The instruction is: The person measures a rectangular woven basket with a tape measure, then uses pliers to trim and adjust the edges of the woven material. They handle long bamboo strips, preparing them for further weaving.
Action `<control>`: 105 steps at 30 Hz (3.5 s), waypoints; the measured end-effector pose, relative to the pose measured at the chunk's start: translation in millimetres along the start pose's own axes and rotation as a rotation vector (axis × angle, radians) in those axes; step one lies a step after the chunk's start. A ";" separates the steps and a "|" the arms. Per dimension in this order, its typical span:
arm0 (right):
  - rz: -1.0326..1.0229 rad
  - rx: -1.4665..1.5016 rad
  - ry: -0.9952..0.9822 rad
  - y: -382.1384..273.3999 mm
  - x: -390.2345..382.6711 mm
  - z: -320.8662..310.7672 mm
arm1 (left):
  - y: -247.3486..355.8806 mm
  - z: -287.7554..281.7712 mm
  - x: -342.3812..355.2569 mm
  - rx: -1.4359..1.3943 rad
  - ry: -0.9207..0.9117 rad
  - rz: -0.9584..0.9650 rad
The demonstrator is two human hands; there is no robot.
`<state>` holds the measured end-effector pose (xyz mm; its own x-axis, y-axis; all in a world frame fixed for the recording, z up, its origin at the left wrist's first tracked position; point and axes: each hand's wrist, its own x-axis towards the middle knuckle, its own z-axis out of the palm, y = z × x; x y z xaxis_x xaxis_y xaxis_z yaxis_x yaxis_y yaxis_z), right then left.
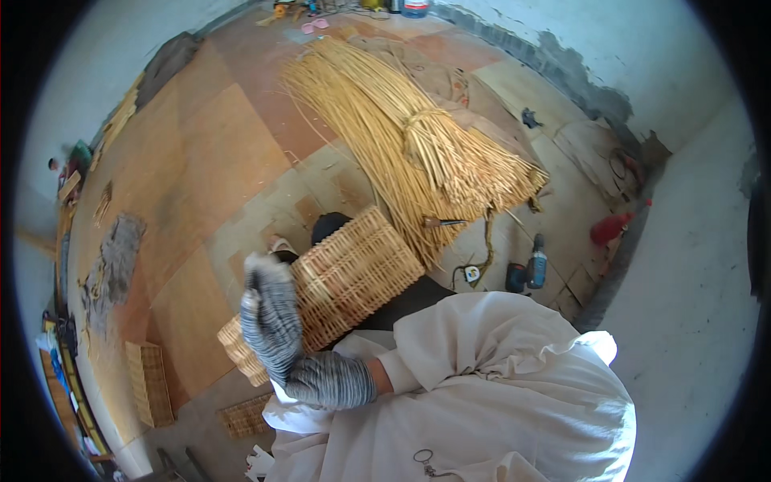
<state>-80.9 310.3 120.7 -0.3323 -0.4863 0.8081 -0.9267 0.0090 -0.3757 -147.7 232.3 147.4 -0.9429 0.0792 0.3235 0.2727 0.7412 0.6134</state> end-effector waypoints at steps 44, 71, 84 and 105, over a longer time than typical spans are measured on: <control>1.635 -0.527 -0.496 459.3 -317.1 -48.4 | -170.6 3.0 -51.6 1.397 -0.011 -0.580; 1.846 -0.373 -0.407 505.5 -300.8 42.1 | -214.8 9.4 -75.0 2.435 0.186 0.356; 1.748 -0.354 -0.382 485.8 -256.1 97.5 | -215.1 6.8 -81.0 2.469 0.190 0.393; 1.919 -0.650 -0.221 536.4 -352.4 -41.2 | -185.8 4.0 -56.9 2.476 0.242 0.394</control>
<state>-468.1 522.5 -346.9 -0.7842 0.4513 -0.4258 0.5885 0.7585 -0.2799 -145.5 92.7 12.2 -0.8563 0.4171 0.3045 -0.4075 -0.1833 -0.8946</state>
